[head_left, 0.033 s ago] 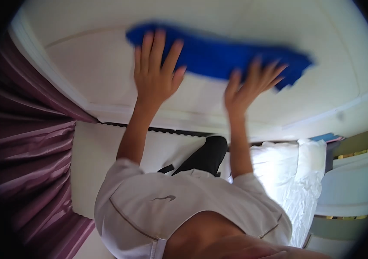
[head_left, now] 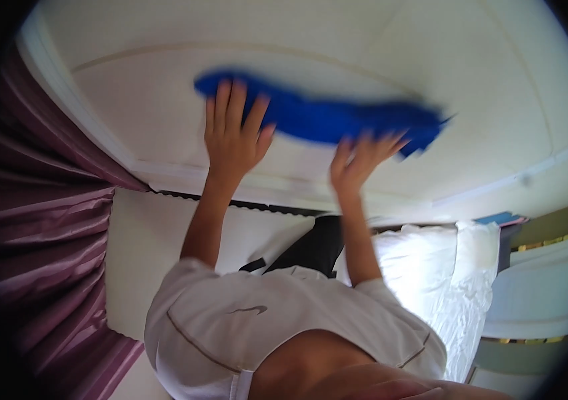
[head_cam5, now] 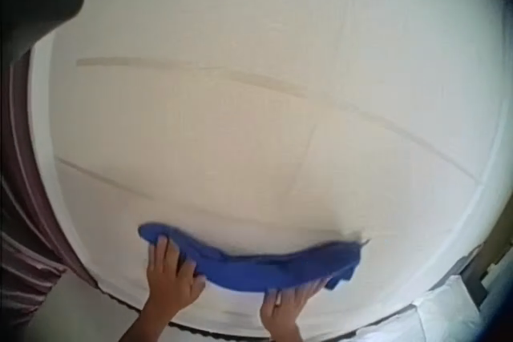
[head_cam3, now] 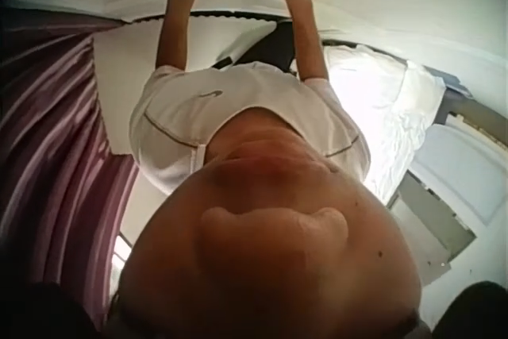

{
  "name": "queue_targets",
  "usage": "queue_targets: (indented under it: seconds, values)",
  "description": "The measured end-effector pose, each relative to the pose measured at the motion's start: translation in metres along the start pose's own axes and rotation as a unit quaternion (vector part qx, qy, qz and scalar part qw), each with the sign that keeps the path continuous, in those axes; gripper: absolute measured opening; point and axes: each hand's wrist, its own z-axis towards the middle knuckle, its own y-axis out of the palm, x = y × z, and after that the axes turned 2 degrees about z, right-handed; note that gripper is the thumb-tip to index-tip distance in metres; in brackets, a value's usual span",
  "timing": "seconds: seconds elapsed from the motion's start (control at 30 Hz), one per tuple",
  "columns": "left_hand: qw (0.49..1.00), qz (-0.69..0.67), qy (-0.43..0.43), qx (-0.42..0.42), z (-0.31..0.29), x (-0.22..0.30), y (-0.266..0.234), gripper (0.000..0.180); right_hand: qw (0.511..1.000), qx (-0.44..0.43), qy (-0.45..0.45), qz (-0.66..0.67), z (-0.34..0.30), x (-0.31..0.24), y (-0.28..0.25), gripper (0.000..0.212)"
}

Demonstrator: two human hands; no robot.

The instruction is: Cleaning and wiping the walls and decorative moldings of a bedroom using a blue cloth.

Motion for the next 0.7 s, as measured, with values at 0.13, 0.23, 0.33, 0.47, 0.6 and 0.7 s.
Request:
queue_targets:
  seconds: [0.13,0.23,0.33,0.47,0.6,0.7]
  values:
    - [0.961,0.019,-0.153,-0.228,-0.177,-0.017,-0.008,0.04,0.908,-0.378,0.097,0.149,-0.161,-0.058,-0.01,0.042]
    - [0.948,-0.034,-0.184,-0.257,-0.18,-0.019,-0.028,0.048,0.906,-0.363,0.137,0.167,-0.161,-0.086,0.003,0.04]
    - [0.961,-0.027,-0.234,-0.145,-0.126,-0.032,-0.033,0.059,0.933,-0.33,0.114,0.093,-0.112,-0.109,0.026,0.056]
    - [0.975,-0.02,-0.192,0.107,0.006,-0.087,-0.038,0.068,0.989,-0.139,-0.018,0.057,0.056,-0.136,0.048,0.05]
    - [0.97,0.003,-0.161,0.182,0.096,-0.129,-0.069,0.062,0.991,-0.071,-0.022,0.112,0.151,-0.165,0.044,0.053]
    - [0.974,0.018,-0.14,0.176,0.081,-0.14,-0.071,0.063,0.991,-0.1,-0.026,0.083,0.145,-0.178,0.056,0.048]
